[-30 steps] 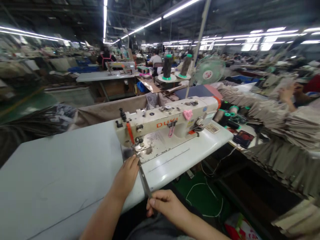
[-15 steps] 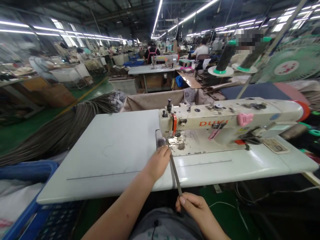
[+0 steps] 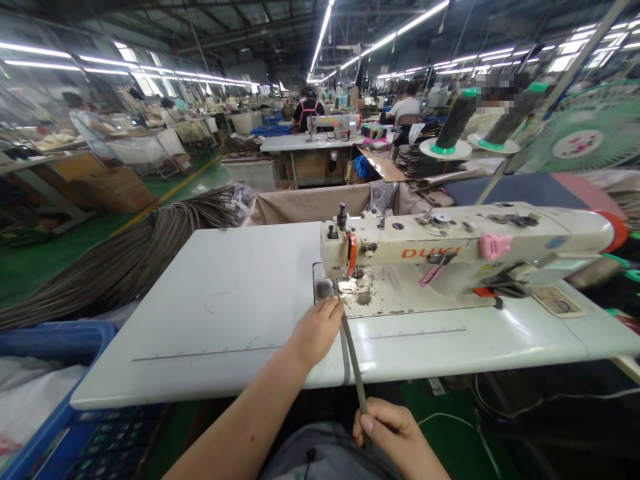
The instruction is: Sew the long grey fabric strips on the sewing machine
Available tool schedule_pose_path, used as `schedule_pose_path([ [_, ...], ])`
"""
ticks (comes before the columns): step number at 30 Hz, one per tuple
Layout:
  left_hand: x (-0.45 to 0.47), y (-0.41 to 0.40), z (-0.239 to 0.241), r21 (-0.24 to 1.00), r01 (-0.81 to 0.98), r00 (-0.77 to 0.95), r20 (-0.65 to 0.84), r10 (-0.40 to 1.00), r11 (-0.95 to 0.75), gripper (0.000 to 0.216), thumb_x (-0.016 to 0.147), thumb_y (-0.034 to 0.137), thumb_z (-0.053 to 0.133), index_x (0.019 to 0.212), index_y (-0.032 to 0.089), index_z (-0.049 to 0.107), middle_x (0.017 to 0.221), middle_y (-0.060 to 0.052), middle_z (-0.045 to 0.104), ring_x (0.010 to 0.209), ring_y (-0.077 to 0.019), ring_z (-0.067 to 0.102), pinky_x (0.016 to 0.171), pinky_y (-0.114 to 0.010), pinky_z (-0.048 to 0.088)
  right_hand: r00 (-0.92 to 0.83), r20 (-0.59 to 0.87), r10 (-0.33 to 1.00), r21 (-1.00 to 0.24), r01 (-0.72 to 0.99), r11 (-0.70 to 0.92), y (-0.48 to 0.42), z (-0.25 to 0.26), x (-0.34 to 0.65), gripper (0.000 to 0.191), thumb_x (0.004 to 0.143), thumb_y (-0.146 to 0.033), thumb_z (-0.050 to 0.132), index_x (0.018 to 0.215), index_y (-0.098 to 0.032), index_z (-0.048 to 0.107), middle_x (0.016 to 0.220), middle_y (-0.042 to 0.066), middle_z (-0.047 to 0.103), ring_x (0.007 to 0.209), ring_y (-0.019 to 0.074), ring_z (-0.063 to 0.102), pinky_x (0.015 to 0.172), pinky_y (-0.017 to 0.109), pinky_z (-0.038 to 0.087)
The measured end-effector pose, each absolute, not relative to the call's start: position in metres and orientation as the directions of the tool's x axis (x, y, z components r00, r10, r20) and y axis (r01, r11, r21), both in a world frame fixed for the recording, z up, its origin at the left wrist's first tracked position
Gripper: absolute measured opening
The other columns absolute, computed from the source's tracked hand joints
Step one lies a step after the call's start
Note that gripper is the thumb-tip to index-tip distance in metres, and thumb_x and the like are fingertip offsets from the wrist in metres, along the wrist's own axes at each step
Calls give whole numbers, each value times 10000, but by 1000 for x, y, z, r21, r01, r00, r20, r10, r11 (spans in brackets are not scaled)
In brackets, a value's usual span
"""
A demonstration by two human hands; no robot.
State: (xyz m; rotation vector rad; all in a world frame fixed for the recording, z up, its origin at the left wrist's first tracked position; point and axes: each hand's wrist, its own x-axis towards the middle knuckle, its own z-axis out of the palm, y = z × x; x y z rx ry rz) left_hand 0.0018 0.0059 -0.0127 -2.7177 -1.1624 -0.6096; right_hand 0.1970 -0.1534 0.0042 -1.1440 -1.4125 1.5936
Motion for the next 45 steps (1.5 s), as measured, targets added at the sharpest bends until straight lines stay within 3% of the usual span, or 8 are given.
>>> schedule_pose_path([
  [4,2,4,-9,30,722,617,424,663,-692,216,1026,136,462,1199,145,592,1241,-131,661,1259,-241,623,1154,-399,489,-383,-112,917,-994,49,-101,-152,3,198,467,936,-591,660,696,-195,722,755,48,652,751,212,606,750,323,463],
  [8,3,4,-8,39,721,614,429,663,-692,198,1011,125,490,1178,130,597,1241,-140,658,1251,-247,624,1153,-394,487,-295,-100,950,-993,90,-77,-150,5,196,389,900,-558,720,733,-206,714,815,41,641,801,220,612,770,319,473],
  [14,1,5,-15,60,716,614,420,669,-695,228,1021,138,469,1223,159,573,1260,-115,658,1286,-243,610,1156,-399,488,-269,-183,946,-983,44,-178,-148,13,190,418,937,-593,651,858,-198,764,790,62,720,771,232,636,763,345,503],
  [24,2,5,-13,56,724,597,449,665,-688,252,1025,154,449,1248,175,566,1285,-131,653,1247,-246,638,1117,-422,520,-265,-170,949,-985,83,-154,-151,21,192,484,949,-605,628,726,-195,753,744,54,689,749,224,614,774,341,489],
  [45,0,5,-10,104,714,603,411,683,-693,236,1017,143,477,1225,158,589,1291,-140,648,1289,-242,611,1167,-404,478,-275,-174,946,-985,66,-162,-152,23,194,454,952,-560,644,706,-191,742,746,53,687,753,219,618,765,334,464],
])
